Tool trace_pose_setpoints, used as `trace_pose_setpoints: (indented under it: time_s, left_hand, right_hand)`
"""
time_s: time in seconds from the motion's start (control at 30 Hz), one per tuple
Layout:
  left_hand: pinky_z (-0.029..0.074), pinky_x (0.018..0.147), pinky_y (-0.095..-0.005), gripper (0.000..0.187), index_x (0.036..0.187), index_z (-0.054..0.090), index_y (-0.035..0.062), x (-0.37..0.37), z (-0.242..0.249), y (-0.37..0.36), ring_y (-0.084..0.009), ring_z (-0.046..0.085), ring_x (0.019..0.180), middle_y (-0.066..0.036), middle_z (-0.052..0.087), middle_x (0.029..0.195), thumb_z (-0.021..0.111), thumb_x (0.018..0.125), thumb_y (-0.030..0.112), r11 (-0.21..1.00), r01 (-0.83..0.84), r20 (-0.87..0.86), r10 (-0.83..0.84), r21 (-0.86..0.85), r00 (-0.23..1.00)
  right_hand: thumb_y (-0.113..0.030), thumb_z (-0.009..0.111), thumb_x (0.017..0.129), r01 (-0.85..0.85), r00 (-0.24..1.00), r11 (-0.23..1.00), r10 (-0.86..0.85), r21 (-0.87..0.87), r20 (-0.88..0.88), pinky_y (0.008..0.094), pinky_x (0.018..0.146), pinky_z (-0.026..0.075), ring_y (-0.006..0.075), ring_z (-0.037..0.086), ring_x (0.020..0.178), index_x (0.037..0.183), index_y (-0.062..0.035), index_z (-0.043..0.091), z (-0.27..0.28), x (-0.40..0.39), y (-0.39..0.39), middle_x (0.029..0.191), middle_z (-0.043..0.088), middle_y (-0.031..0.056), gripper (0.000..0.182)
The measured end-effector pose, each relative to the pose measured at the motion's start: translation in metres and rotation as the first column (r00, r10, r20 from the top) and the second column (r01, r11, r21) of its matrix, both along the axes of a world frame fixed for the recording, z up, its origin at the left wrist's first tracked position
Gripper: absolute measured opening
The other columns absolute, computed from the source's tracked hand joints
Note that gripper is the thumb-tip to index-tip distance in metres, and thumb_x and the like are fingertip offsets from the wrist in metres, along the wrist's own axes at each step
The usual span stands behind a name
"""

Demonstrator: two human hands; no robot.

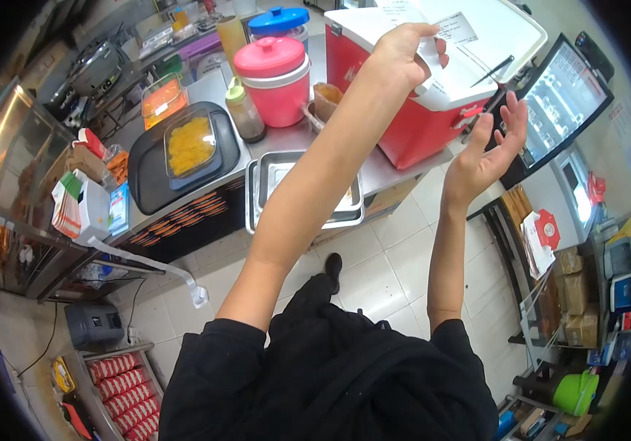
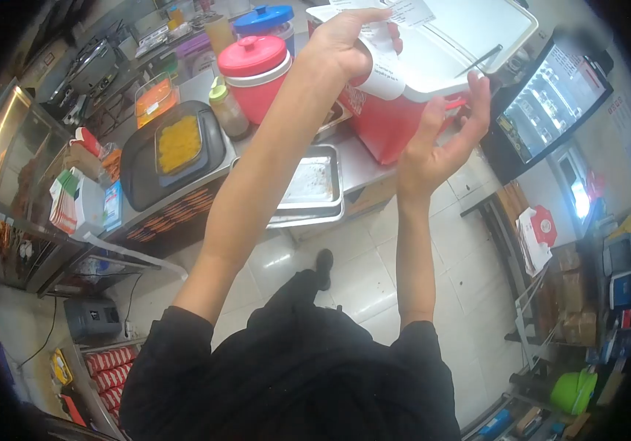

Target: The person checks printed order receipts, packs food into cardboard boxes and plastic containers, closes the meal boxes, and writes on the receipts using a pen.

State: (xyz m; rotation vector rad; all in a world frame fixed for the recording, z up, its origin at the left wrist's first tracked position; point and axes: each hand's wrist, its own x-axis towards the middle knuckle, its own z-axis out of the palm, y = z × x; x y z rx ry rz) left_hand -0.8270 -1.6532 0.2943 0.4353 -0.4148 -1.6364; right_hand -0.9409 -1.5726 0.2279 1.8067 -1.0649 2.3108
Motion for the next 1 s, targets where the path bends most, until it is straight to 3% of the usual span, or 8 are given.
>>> trace_pose_setpoints:
  time_s: [0.13, 0.27, 0.4, 0.63, 0.73, 0.8, 0.87, 1.0]
  left_hand:
    - [0.047, 0.057, -0.0374, 0.023, 0.092, 0.046, -0.0012, 0.004, -0.002, -0.056, -0.0227, 0.056, 0.065, -0.012, 0.054, 0.078, 0.062, 0.074, -0.001, 0.998, 0.001, 0.023, 0.0, -0.058, 1.0]
    - [0.044, 0.049, -0.0339, 0.024, 0.092, 0.048, 0.0001, 0.022, -0.004, -0.102, -0.0212, 0.055, 0.061, -0.012, 0.054, 0.078, 0.062, 0.073, -0.002, 0.994, -0.084, 0.114, 0.092, -0.073, 0.989]
    - [0.046, 0.053, -0.0275, 0.027, 0.094, 0.053, 0.0001, 0.05, -0.032, -0.143, -0.0155, 0.056, 0.066, -0.006, 0.056, 0.077, 0.068, 0.072, 0.006, 0.974, -0.108, 0.286, 0.164, -0.199, 0.944]
    - [0.046, 0.055, -0.0274, 0.027, 0.098, 0.052, 0.0016, 0.075, -0.036, -0.169, -0.0162, 0.055, 0.073, -0.008, 0.056, 0.085, 0.065, 0.077, 0.011, 0.997, -0.016, 0.231, 0.034, -0.078, 0.972]
    - [0.046, 0.056, -0.029, 0.026, 0.098, 0.052, 0.0024, 0.074, -0.023, -0.166, -0.0172, 0.055, 0.073, -0.008, 0.055, 0.083, 0.064, 0.078, 0.015, 0.988, -0.103, 0.138, 0.119, -0.117, 0.983]
    - [0.045, 0.056, -0.0297, 0.022, 0.096, 0.051, 0.0028, 0.073, -0.016, -0.165, -0.0181, 0.054, 0.073, -0.009, 0.054, 0.081, 0.061, 0.081, 0.017, 0.979, -0.155, 0.105, 0.169, -0.131, 0.98]
    - [0.044, 0.056, -0.0295, 0.02, 0.094, 0.051, 0.0032, 0.066, -0.009, -0.164, -0.0182, 0.054, 0.073, -0.009, 0.054, 0.08, 0.059, 0.082, 0.016, 0.961, -0.205, 0.042, 0.216, -0.185, 0.976]
    - [0.043, 0.056, -0.0293, 0.019, 0.094, 0.051, 0.0031, 0.048, 0.003, -0.156, -0.017, 0.052, 0.072, -0.008, 0.053, 0.081, 0.058, 0.083, 0.016, 0.923, -0.33, 0.025, 0.341, -0.197, 0.94]
  right_hand:
    - [-0.019, 0.05, 0.087, -0.051, 0.997, 0.997, 0.054, -0.053, 0.049, 0.0335, 0.089, 0.032, 0.0204, 0.046, 0.105, 0.122, -0.0026, 0.045, 0.013, -0.004, -0.09, 0.118, 0.052, 0.0078, 0.038]
    - [-0.027, 0.049, 0.088, -0.036, 0.913, 0.927, 0.183, 0.373, -0.365, 0.0359, 0.083, 0.041, 0.0256, 0.055, 0.095, 0.104, -0.0035, 0.06, -0.002, -0.03, -0.183, 0.1, 0.061, 0.0131, 0.031]
    - [-0.039, 0.043, 0.088, 0.406, 0.388, 0.798, 0.291, 0.446, -0.875, 0.0477, 0.093, 0.027, 0.0264, 0.044, 0.11, 0.108, -0.0099, 0.059, -0.051, -0.073, -0.24, 0.114, 0.056, 0.0091, 0.038]
    - [-0.036, 0.045, 0.088, 0.107, -0.118, 0.733, 0.68, 0.672, -0.723, 0.0437, 0.092, 0.03, 0.0222, 0.049, 0.101, 0.07, -0.0062, 0.067, -0.004, -0.079, -0.291, 0.104, 0.058, 0.0072, 0.042]
    - [-0.044, 0.045, 0.086, 0.359, -0.111, 0.478, 0.875, 0.802, -0.472, 0.0474, 0.084, 0.038, 0.0266, 0.054, 0.098, 0.075, -0.0065, 0.066, 0.033, -0.035, -0.371, 0.111, 0.056, 0.0078, 0.044]
    - [-0.043, 0.053, 0.081, 0.238, -0.225, 0.721, 0.693, 0.651, -0.685, 0.0466, 0.076, 0.042, 0.0288, 0.056, 0.096, 0.092, -0.0074, 0.062, 0.008, -0.008, -0.448, 0.111, 0.057, 0.0104, 0.038]
    - [-0.041, 0.066, 0.071, 0.263, -0.329, 0.87, 0.488, 0.418, -0.808, 0.0481, 0.083, 0.041, 0.0302, 0.05, 0.107, 0.12, -0.013, 0.047, -0.043, 0.014, -0.528, 0.12, 0.05, 0.0121, 0.06]
    - [-0.038, 0.08, 0.049, 0.164, -0.509, 0.931, 0.362, 0.325, -0.781, 0.052, 0.092, 0.036, 0.0405, 0.037, 0.116, 0.134, -0.0202, 0.028, -0.143, 0.018, -0.619, 0.134, 0.031, 0.0162, 0.101]
